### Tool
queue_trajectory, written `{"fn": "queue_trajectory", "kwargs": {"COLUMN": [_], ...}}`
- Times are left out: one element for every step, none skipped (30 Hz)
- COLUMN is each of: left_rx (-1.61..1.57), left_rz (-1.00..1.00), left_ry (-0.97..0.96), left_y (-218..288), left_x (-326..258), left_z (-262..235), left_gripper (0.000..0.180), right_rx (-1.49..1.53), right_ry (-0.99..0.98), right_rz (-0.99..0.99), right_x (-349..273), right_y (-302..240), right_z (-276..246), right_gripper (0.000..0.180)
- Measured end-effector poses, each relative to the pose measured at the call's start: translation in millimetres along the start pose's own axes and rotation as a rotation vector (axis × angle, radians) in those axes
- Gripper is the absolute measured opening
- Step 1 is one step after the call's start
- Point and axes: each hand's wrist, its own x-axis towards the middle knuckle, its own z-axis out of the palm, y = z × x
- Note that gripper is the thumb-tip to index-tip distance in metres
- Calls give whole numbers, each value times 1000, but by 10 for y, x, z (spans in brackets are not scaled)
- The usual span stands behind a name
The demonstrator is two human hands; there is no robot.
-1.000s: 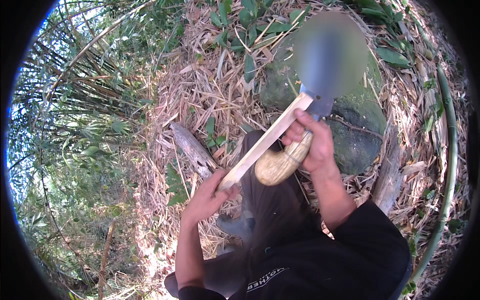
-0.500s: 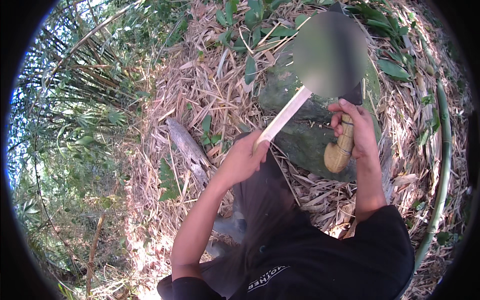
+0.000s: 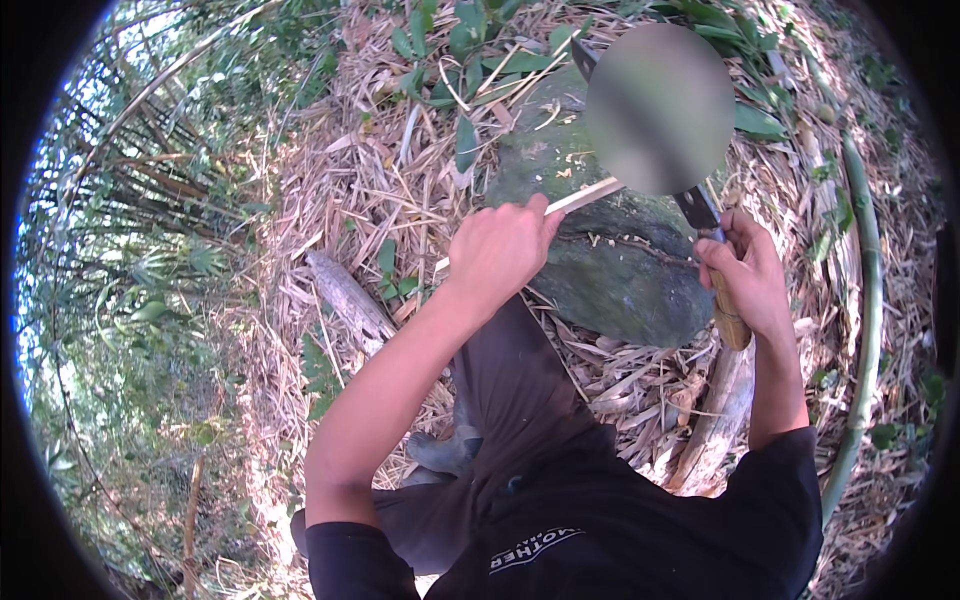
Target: The person sits on the ground in a forest and uses a large machete to shave thin strips from a piece of wood. They hold the wood against their leg and repeatedly slice the blade downwards to create fine shavings, occasionally adjusting the wood's position.
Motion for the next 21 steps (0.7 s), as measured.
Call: {"fn": "queue_trajectory", "kwargs": {"left_rx": [-15,-30,-46,-46,-46,-46,-72,-98,-124,-131,-137,-143,-142,-141,-140,-141,-142,-142,-132,-119,-107], "left_rz": [1,1,1,-6,-15,-25,-33,-43,-55,-55,-56,-57,-52,-47,-43,-44,-44,-45,-27,-12,3], "left_ry": [-7,-15,-23,-39,-55,-70,-65,-59,-53,-64,-74,-84,-84,-83,-83,-80,-77,-74,-54,-33,-12], "left_y": [-20,-45,-64,-84,-103,-124,-125,-123,-122,-115,-110,-105,-111,-118,-132,-139,-146,-154,-131,-118,-101], "left_x": [24,41,48,44,38,31,29,29,32,25,23,25,12,3,-9,-19,-30,-42,-36,-33,-27], "left_z": [34,68,101,108,116,122,146,170,192,196,199,202,198,194,189,182,174,167,177,190,203], "left_gripper": [36,35,35,36,37,38,38,38,38,38,39,39,39,39,39,40,40,40,39,38,38], "right_rx": [7,13,-38,-156,-274,-392,-389,-469,-549,-628,-627,-622,-609,-595,-645,-648,-650,-650,-661,-668,-676], "right_ry": [43,85,136,146,155,163,161,190,218,242,247,283,311,338,334,371,407,443,416,388,360], "right_rz": [-46,-92,-132,-138,-143,-149,-77,-96,-115,-132,-117,-151,-185,-219,-135,-173,-211,-249,-237,-226,-215], "right_x": [-45,-91,-132,-157,-181,-200,-229,-229,-208,-192,-182,-173,-157,-143,-139,-124,-98,-63,-30,31,83], "right_y": [14,21,9,-29,-76,-132,-247,-274,-269,-271,-313,-319,-319,-357,-449,-469,-471,-459,-401,-281,-170], "right_z": [12,25,55,63,71,81,109,130,167,202,232,253,305,353,363,394,425,454,433,406,385], "right_gripper": [26,26,26,28,29,31,35,35,36,36,36,36,36,35,34,33,32,32,31,31,31]}}
